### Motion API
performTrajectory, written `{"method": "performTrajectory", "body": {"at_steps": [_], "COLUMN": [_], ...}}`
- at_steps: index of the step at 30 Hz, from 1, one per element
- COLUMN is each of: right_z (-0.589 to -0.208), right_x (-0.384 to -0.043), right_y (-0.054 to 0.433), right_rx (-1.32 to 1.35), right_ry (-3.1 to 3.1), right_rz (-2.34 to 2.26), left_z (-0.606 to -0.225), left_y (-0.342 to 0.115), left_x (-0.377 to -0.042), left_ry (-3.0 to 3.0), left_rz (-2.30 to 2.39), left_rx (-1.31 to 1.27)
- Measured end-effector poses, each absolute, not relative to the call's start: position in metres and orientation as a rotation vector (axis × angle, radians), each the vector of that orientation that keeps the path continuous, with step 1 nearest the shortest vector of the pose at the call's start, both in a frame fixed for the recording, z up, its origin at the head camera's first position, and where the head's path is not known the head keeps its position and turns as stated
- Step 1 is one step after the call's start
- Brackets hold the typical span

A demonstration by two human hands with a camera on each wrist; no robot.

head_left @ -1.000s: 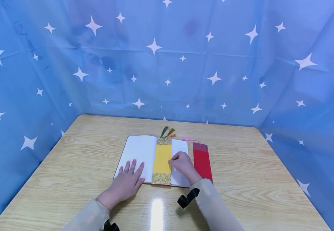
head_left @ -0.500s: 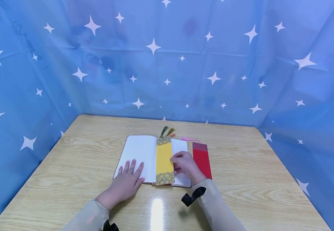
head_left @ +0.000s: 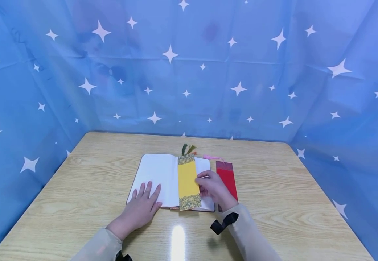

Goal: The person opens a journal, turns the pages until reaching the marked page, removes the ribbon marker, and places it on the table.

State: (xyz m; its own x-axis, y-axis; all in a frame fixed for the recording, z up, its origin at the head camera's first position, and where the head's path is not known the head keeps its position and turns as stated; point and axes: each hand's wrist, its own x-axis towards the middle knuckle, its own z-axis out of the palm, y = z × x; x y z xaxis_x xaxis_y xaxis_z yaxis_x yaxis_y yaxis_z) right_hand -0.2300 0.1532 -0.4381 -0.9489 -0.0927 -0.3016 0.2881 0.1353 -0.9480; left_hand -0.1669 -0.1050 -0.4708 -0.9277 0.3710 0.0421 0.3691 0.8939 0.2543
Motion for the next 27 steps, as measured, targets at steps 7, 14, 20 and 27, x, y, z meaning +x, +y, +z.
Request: {"method": "performTrajectory", "body": {"at_steps": [7,14,20,27], "right_z": [-0.435,-0.439,-0.443,-0.443], "right_x": [-0.225,-0.220,-0.217,-0.215], "right_y": [0.161,0.174,0.189,0.205], "right_rx": [0.174,0.184,0.214,0.257], "right_ry": [2.128,2.136,2.133,2.163], "right_rz": [-1.927,-1.974,-2.010,-2.016], "left_z": [-0.471,-0.471,-0.472,-0.472], "left_y": [-0.105,-0.104,-0.105,-0.106], "left_x": [-0.167,-0.165,-0.165,-0.168], "left_ry": [3.059,3.060,3.080,3.054], "left_rz": [0.407,0.424,0.445,0.440], "left_rx": [0.585,0.589,0.610,0.595]}}
